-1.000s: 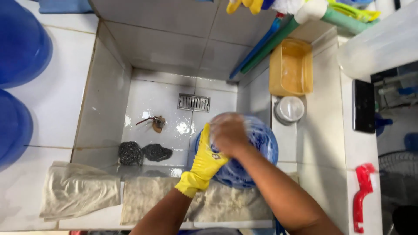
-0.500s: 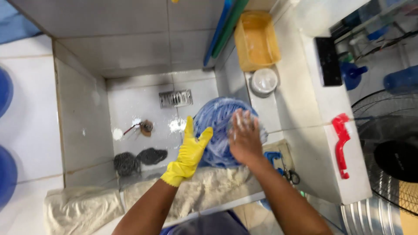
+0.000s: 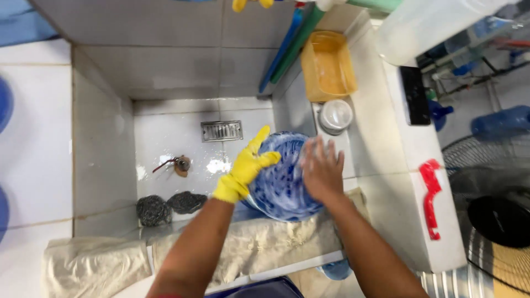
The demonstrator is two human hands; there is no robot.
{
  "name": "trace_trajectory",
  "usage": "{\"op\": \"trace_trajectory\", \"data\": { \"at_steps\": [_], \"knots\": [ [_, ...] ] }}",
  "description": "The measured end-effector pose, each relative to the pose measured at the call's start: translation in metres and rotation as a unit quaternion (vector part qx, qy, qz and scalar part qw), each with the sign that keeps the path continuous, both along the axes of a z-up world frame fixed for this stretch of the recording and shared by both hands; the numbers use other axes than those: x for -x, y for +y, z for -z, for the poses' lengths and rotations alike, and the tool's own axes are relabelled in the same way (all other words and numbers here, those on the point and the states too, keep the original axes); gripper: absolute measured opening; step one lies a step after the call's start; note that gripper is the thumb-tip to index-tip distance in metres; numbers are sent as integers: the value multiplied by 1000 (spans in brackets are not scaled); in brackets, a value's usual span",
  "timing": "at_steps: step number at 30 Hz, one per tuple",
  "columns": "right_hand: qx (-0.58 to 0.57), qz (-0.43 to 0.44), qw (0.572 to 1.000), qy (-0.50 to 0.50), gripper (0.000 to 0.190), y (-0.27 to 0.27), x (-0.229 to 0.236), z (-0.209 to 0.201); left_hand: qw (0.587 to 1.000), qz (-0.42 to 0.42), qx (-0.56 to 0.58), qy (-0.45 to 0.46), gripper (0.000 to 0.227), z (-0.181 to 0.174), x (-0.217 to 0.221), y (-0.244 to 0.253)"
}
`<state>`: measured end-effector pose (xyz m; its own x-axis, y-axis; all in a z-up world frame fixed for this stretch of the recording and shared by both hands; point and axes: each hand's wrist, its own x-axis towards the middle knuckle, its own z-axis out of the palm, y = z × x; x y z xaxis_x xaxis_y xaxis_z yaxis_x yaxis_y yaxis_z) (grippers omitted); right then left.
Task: The person cleans a large blue water jug in a tiled sink. They scrub the exterior with a brush, rinse it, and then use a long-handled brush to clean the interior. After rinsing the inside, they scrub the exterior again with a steel wool pad and rinse it thoroughly before placing it with other jugs.
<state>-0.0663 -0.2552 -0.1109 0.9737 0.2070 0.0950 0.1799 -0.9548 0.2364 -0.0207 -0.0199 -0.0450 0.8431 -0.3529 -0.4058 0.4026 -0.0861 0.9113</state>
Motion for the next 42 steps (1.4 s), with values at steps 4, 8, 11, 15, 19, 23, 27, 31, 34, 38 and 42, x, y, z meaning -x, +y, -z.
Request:
{"op": "trace_trajectory", "data": {
  "at_steps": [4,8,11,15,19,23,27,31,34,38,42],
  "knots": [
    [-118,10,993,21,44,34,-64,11,850,-158,-488,-119,40,-7,7,-74],
    [-19,-382,919,-94,24,93,-78,-7,758,-207,-605,-129,36,10,43,-68],
    [-19,-139,985,102,40,43,-139,24,925,-275,-147,-218,117,27,91,-22],
    [-123,-281,949,72,32,124,-64,-61,928,-278,-149,-199,118,28,98,-25],
    [-28,-106,983,147,48,89,-124,-21,937,-272,-153,-156,120,20,102,-24],
    [-77,-114,990,40,41,90,-133,-49,876,-284,-335,-198,99,96,41,-79],
    [-134,-243,953,-122,17,83,-69,-72,949,-233,-150,-153,123,13,105,-17],
    [-196,-58,977,57,63,66,14,-60,968,-190,-111,-118,128,-12,101,-5],
    [-203,9,967,157,62,51,36,-78,981,-193,-9,-20,111,-62,95,12],
    [-124,-42,982,135,54,62,60,-71,988,-89,-113,47,90,-18,23,12],
    [-158,59,929,328,63,63,67,-101,996,-53,-47,53,91,-25,14,-1]
  ]
}}
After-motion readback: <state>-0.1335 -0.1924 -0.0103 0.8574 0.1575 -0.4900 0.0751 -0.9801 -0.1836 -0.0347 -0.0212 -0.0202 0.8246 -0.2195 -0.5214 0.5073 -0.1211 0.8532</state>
